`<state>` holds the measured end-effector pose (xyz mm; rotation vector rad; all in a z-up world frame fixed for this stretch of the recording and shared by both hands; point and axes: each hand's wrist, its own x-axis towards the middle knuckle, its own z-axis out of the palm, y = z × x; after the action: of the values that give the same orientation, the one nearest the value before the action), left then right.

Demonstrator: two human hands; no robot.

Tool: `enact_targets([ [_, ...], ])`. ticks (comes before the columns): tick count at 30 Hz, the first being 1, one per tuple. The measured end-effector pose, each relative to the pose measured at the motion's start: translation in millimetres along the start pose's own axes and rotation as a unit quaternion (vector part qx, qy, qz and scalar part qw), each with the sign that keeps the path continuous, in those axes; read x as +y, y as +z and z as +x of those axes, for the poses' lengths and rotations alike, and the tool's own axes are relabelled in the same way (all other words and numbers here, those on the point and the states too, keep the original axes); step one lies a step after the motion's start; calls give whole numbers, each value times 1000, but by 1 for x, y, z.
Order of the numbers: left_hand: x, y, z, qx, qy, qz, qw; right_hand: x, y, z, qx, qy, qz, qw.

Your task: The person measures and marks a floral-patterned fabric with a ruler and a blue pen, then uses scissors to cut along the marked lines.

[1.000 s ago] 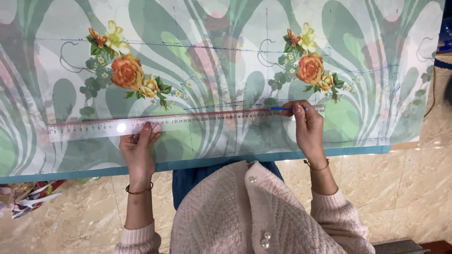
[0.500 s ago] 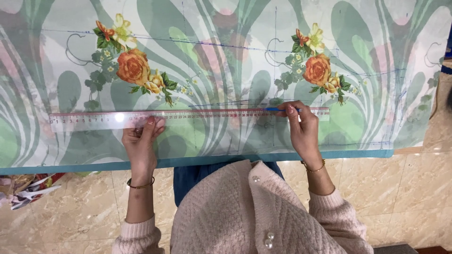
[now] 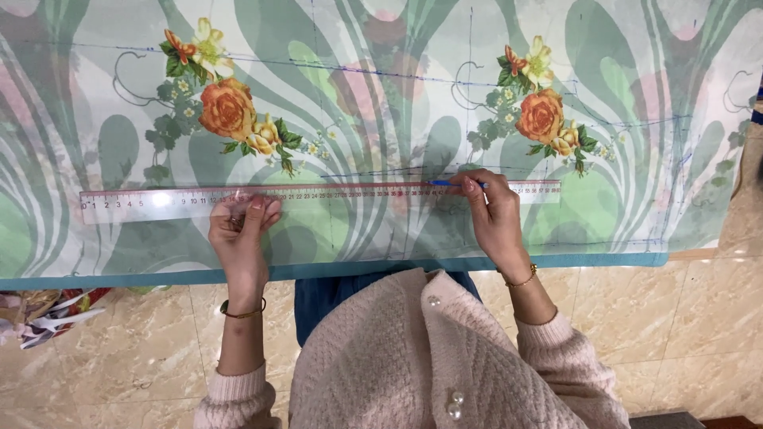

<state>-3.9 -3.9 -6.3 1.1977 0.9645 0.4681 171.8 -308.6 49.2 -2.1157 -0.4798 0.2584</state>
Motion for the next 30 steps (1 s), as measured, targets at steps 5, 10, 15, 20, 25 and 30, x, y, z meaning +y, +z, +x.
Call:
enact_targets([
  [5, -2, -1, 1, -2, 11, 5, 1000, 4, -1, 0, 2, -9, -9, 1000],
  [10, -5, -2, 0, -2, 13, 6, 1000, 16, -20, -3, 20, -21, -60, 998],
  [15, -8, -3, 2, -7, 23, 5, 1000, 21, -38, -6, 28, 0, -103, 994],
  [20, -2, 0, 0, -8, 23, 9, 1000, 16, -29, 1, 22, -61, -150, 987],
  [25, -6, -1, 2, -8, 25, 9, 1000, 7, 5, 10, 7, -124, -210, 970],
  [30, 6, 5, 1, -5, 4, 5, 1000, -22, 37, 19, -30, -122, -56, 991],
])
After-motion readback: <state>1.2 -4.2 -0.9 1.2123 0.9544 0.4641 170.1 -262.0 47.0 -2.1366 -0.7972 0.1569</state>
